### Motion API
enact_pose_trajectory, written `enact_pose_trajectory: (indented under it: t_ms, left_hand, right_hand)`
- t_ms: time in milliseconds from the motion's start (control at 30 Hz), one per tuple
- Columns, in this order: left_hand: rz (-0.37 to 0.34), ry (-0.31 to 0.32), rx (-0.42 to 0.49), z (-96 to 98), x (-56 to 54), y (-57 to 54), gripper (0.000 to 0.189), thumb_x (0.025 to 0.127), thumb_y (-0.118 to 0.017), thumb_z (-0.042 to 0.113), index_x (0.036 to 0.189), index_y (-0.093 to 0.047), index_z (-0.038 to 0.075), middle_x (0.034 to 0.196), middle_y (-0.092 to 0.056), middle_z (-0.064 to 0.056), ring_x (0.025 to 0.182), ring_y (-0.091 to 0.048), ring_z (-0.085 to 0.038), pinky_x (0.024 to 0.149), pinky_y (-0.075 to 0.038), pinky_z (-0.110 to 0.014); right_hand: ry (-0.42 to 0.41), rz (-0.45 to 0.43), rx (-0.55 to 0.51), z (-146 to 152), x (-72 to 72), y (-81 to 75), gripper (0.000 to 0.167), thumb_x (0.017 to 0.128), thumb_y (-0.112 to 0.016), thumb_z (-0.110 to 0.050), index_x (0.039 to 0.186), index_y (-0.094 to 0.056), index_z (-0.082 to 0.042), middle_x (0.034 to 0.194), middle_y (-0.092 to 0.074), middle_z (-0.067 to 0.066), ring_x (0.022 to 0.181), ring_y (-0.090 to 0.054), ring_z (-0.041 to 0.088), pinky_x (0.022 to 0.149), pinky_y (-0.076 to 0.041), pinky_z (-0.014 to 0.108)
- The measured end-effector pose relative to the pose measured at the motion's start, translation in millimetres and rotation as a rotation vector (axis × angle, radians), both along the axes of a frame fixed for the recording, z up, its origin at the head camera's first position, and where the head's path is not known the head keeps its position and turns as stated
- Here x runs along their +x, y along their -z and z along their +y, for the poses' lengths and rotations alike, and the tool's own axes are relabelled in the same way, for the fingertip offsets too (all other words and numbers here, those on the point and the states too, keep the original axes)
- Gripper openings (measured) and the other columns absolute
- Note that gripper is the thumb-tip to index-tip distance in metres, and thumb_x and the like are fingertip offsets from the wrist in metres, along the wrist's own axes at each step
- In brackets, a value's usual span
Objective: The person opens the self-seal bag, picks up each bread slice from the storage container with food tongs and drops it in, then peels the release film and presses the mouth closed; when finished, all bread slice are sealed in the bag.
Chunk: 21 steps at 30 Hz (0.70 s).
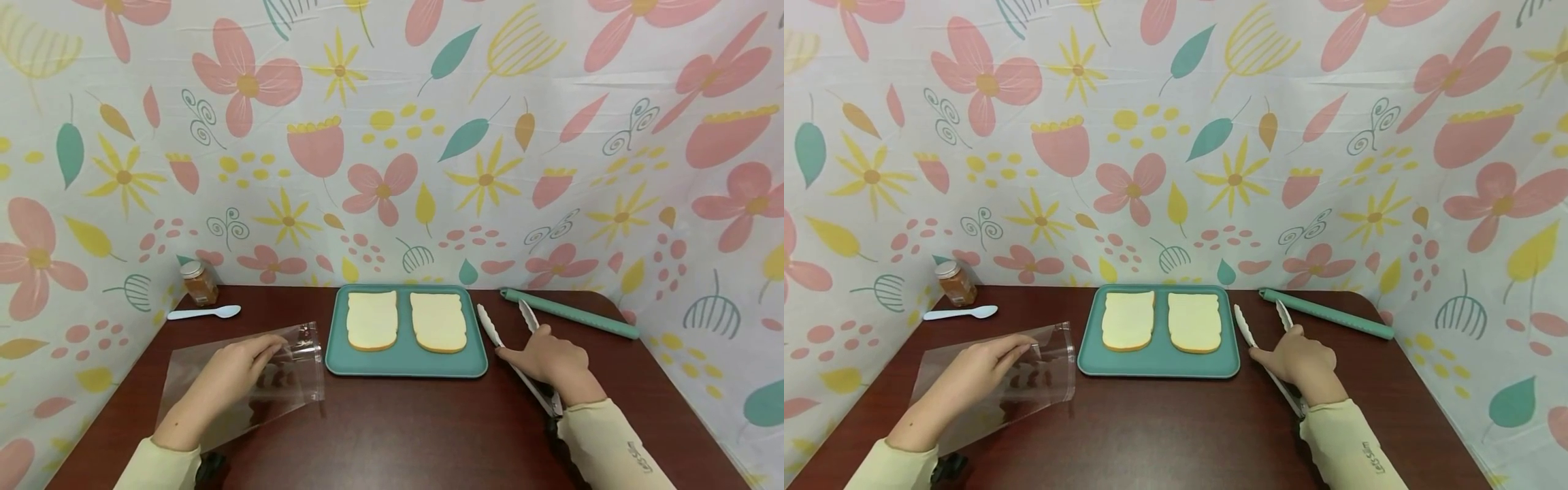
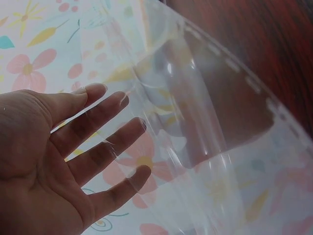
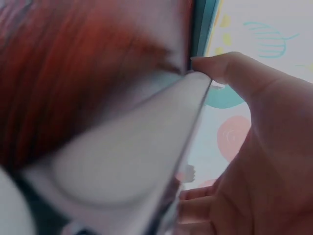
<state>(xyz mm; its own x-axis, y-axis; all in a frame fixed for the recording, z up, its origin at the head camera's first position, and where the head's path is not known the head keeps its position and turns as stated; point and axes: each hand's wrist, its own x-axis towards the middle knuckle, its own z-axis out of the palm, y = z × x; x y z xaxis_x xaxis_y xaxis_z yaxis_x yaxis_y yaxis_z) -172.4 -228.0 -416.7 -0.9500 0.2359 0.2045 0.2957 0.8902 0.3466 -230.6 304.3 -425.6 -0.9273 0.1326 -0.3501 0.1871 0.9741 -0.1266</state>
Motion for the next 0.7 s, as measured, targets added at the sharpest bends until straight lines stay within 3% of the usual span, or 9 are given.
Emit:
enact_pose_trajectory:
  t_ms: [200,400,700]
  left_hand:
    - [-0.005,0.002,0.006,0.1,0.3,-0.7,0.025,0.109,-0.063,0.018,0.13,-0.075,0.016,0.127,-0.08,-0.005,0.106,-0.078,-0.027,0.077,-0.059,-0.043]
    - [0.016,0.011,0.012,-1.2,-0.1,0.7,0.024,0.108,-0.064,0.018,0.129,-0.076,0.016,0.124,-0.08,-0.003,0.111,-0.078,-0.03,0.087,-0.062,-0.051]
    - [0.015,0.009,0.011,-1.6,-0.1,0.5,0.023,0.108,-0.064,0.017,0.128,-0.076,0.017,0.123,-0.081,-0.002,0.102,-0.078,-0.024,0.076,-0.057,-0.04]
  right_hand:
    - [0.018,0.11,-0.023,1,2.7,-6.1,0.125,0.089,-0.054,-0.087,0.142,-0.026,0.023,0.096,-0.07,0.024,0.081,-0.067,0.038,0.07,-0.054,0.051]
    - [0.013,0.272,-0.091,-10,11.3,-21.1,0.102,0.09,-0.059,-0.08,0.124,-0.037,0.013,0.097,-0.064,0.024,0.071,-0.063,0.037,0.059,-0.05,0.045]
    - [-0.029,0.466,-0.177,-50,22.6,-49.0,0.103,0.092,-0.067,-0.069,0.145,-0.028,0.011,0.122,-0.05,0.03,0.071,-0.062,0.04,0.059,-0.051,0.046]
